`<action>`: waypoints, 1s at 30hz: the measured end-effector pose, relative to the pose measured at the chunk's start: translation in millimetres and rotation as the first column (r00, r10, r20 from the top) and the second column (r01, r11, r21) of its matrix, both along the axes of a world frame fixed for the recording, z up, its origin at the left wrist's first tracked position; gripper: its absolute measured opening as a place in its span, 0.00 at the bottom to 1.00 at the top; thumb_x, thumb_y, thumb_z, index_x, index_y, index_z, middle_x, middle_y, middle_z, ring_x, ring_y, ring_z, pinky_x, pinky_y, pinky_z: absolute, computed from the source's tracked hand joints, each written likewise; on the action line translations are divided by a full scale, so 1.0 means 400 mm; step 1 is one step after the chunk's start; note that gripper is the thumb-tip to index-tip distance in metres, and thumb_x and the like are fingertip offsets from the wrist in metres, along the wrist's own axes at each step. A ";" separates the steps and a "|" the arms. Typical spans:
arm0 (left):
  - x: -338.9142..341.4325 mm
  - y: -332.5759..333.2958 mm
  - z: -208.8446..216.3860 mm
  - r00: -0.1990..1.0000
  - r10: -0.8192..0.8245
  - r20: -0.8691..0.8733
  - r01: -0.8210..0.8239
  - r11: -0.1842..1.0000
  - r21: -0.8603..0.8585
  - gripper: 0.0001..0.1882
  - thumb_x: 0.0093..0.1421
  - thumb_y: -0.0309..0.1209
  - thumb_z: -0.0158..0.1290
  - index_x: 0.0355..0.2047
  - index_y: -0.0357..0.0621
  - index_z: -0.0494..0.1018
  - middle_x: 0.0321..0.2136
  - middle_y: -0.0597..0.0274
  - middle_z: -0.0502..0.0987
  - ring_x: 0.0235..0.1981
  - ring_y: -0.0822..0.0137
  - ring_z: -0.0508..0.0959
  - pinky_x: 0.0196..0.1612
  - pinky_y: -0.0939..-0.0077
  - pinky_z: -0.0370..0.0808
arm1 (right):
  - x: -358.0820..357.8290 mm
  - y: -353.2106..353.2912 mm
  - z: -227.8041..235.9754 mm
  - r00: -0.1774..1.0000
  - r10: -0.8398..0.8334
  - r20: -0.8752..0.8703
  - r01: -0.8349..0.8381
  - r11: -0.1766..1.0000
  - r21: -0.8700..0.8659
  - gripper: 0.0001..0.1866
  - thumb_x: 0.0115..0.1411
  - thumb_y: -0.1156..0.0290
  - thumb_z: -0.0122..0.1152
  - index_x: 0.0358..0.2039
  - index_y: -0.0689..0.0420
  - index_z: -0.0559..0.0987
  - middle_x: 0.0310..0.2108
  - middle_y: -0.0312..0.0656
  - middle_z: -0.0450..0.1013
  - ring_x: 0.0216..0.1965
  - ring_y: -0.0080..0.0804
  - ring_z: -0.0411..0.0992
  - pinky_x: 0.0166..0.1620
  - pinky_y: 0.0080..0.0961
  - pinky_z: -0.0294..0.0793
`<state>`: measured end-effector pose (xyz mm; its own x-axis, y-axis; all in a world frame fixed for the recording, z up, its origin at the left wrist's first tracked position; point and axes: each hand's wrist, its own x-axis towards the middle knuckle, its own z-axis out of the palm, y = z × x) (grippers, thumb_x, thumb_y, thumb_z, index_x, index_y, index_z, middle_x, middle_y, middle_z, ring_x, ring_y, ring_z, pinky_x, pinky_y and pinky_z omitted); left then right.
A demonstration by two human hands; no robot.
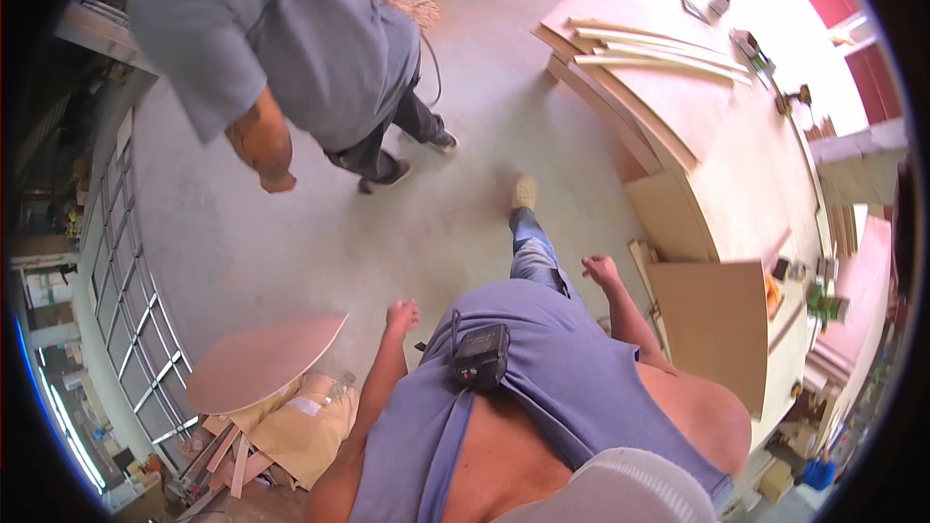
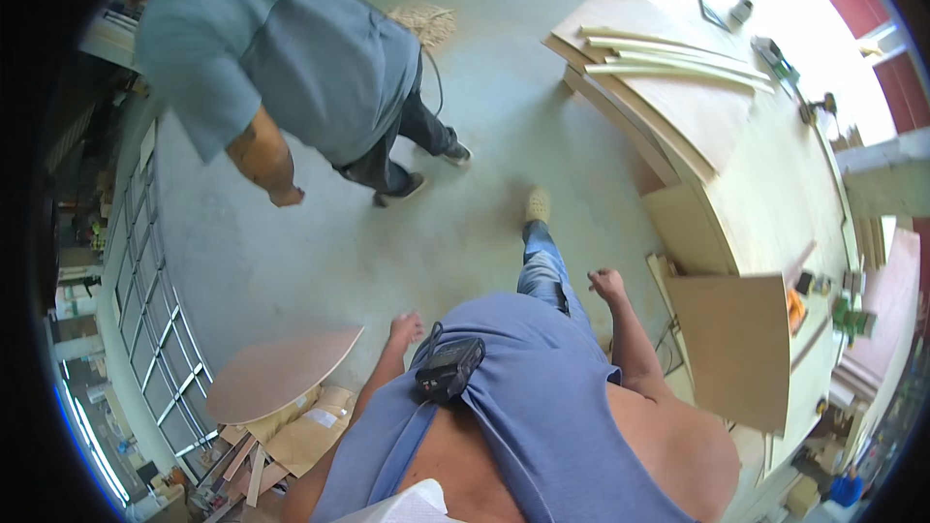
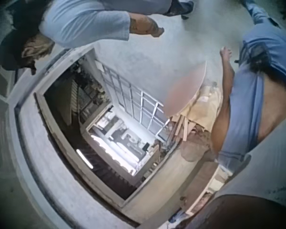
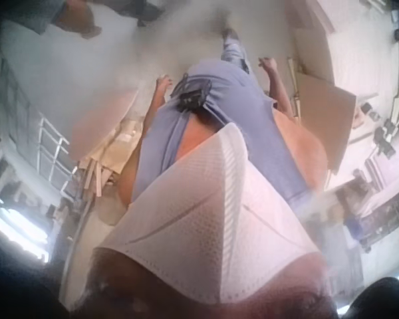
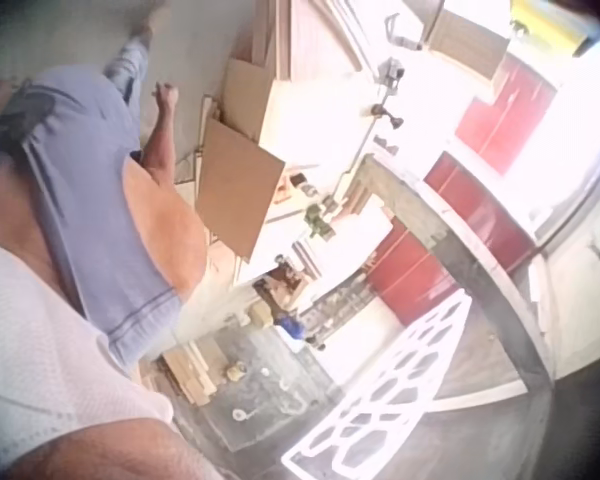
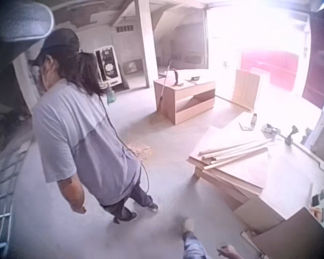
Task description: Sweeping sawdust from the floor and organizing plastic bags/materials in a workshop.
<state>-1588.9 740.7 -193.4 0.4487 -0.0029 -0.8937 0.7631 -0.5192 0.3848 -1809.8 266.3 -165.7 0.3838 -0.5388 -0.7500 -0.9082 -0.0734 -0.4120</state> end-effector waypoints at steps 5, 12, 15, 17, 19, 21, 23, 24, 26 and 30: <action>0.076 -0.094 0.086 0.996 -0.076 0.048 0.073 0.995 0.061 0.18 0.55 0.42 0.48 0.38 0.40 0.66 0.29 0.56 0.73 0.25 0.62 0.75 0.27 0.66 0.74 | 0.199 -0.259 -0.087 0.999 0.012 -0.047 -0.009 0.999 0.053 0.19 0.48 0.58 0.54 0.32 0.61 0.78 0.22 0.42 0.76 0.32 0.30 0.73 0.39 0.25 0.71; 0.392 -0.332 0.067 0.989 0.094 -0.111 -0.088 0.994 0.061 0.19 0.55 0.45 0.47 0.37 0.42 0.70 0.31 0.56 0.75 0.28 0.61 0.76 0.29 0.66 0.73 | 0.770 -0.720 0.025 0.957 0.006 0.290 0.022 0.996 -0.091 0.19 0.51 0.58 0.52 0.31 0.63 0.77 0.22 0.43 0.75 0.28 0.28 0.72 0.37 0.24 0.69; 0.598 -0.603 0.170 0.993 0.113 0.038 -0.117 0.986 0.116 0.19 0.55 0.44 0.47 0.36 0.40 0.70 0.30 0.56 0.75 0.27 0.63 0.76 0.29 0.68 0.74 | 1.021 -0.870 0.104 0.919 0.039 0.392 0.011 0.992 -0.124 0.20 0.53 0.59 0.53 0.37 0.64 0.75 0.23 0.43 0.75 0.30 0.27 0.71 0.38 0.24 0.67; 0.710 -0.701 0.148 0.996 0.084 0.011 -0.084 0.990 0.113 0.20 0.55 0.44 0.47 0.38 0.40 0.70 0.31 0.56 0.75 0.28 0.62 0.76 0.30 0.67 0.74 | 1.173 -0.929 0.156 0.861 0.009 0.508 0.029 0.997 -0.067 0.20 0.53 0.59 0.53 0.37 0.64 0.75 0.24 0.43 0.74 0.30 0.27 0.71 0.38 0.23 0.67; 0.816 -0.785 0.118 0.999 0.031 -0.021 -0.029 0.995 0.095 0.20 0.55 0.44 0.47 0.39 0.40 0.70 0.31 0.56 0.75 0.28 0.62 0.76 0.31 0.66 0.74 | 1.288 -0.977 0.142 0.851 0.087 0.517 -0.037 0.994 -0.106 0.20 0.54 0.58 0.52 0.35 0.64 0.75 0.24 0.43 0.74 0.29 0.27 0.71 0.37 0.23 0.67; 0.937 -0.866 0.068 0.994 -0.033 -0.106 0.043 0.995 0.088 0.19 0.54 0.43 0.46 0.38 0.41 0.69 0.32 0.57 0.74 0.30 0.61 0.75 0.33 0.64 0.73 | 1.362 -1.020 0.068 0.876 0.155 0.457 -0.094 0.984 -0.154 0.21 0.54 0.57 0.52 0.34 0.65 0.76 0.23 0.42 0.74 0.29 0.27 0.71 0.37 0.24 0.67; 1.066 -0.938 0.019 0.992 -0.018 -0.128 0.028 0.997 0.075 0.18 0.54 0.43 0.46 0.35 0.40 0.69 0.31 0.57 0.74 0.28 0.61 0.75 0.32 0.63 0.73 | 1.421 -1.041 0.016 0.920 0.307 0.242 -0.249 0.937 -0.243 0.20 0.54 0.56 0.51 0.33 0.63 0.76 0.23 0.43 0.74 0.30 0.29 0.72 0.36 0.27 0.69; 1.139 -0.959 -0.011 0.988 0.017 -0.154 -0.007 0.998 0.069 0.17 0.54 0.42 0.46 0.33 0.40 0.70 0.29 0.57 0.74 0.26 0.61 0.75 0.29 0.64 0.73 | 1.412 -1.040 -0.014 0.894 0.426 0.140 -0.369 0.876 -0.310 0.18 0.53 0.57 0.51 0.32 0.60 0.77 0.23 0.44 0.75 0.30 0.32 0.73 0.35 0.28 0.69; 1.333 -0.991 -0.097 0.992 -0.114 -0.047 0.114 0.993 -0.002 0.16 0.54 0.42 0.46 0.29 0.40 0.70 0.24 0.58 0.73 0.22 0.63 0.74 0.25 0.65 0.71 | 1.496 -1.096 -0.009 0.847 0.532 0.017 -0.490 0.791 -0.366 0.16 0.52 0.58 0.51 0.32 0.57 0.78 0.23 0.45 0.75 0.30 0.34 0.74 0.35 0.29 0.70; 1.757 -1.210 -0.113 0.972 -0.099 0.212 0.071 0.988 0.137 0.19 0.50 0.46 0.47 0.13 0.45 0.70 0.11 0.63 0.71 0.14 0.68 0.72 0.20 0.72 0.69 | 1.670 -1.220 0.021 0.876 0.481 0.026 -0.459 0.850 -0.259 0.17 0.52 0.58 0.51 0.32 0.58 0.78 0.23 0.44 0.75 0.30 0.34 0.74 0.35 0.30 0.70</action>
